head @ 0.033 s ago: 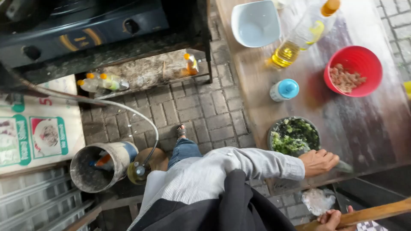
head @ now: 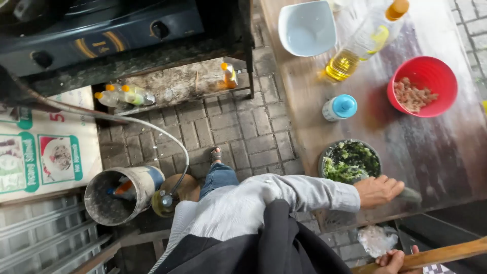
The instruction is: Frying and stirring chopped green vegetables in a pan on a gas stove using a wooden spatula.
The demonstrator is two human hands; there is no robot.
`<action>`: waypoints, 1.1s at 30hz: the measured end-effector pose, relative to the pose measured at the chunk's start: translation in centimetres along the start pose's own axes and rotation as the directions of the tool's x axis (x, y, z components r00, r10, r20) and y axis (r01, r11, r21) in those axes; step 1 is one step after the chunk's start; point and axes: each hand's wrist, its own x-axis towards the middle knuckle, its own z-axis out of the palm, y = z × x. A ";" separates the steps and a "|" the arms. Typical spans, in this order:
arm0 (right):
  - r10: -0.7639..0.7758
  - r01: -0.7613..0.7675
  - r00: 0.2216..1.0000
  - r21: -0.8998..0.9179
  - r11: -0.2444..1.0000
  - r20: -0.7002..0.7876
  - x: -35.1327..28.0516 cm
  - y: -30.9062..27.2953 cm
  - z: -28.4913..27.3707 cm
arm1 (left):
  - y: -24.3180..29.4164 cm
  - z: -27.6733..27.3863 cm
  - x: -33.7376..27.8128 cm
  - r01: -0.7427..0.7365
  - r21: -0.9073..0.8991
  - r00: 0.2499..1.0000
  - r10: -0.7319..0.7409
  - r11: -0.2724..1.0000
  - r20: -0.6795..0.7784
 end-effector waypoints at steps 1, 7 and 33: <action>0.007 -0.007 1.000 -0.024 1.000 0.007 0.3 0.5 -0.1 | -1.2 -1.1 0.8 0.065 -0.190 0.989 -0.039 0.980 0.140; 0.024 -0.020 0.994 -0.042 0.999 0.110 -1.8 -4.2 2.4 | -8.4 -18.1 5.3 0.372 -0.803 0.924 -0.263 0.466 0.276; -0.486 0.878 0.223 0.042 0.477 0.845 -15.5 -27.4 58.1 | -84.7 -76.2 6.6 0.180 -0.632 0.893 -0.394 0.754 -0.217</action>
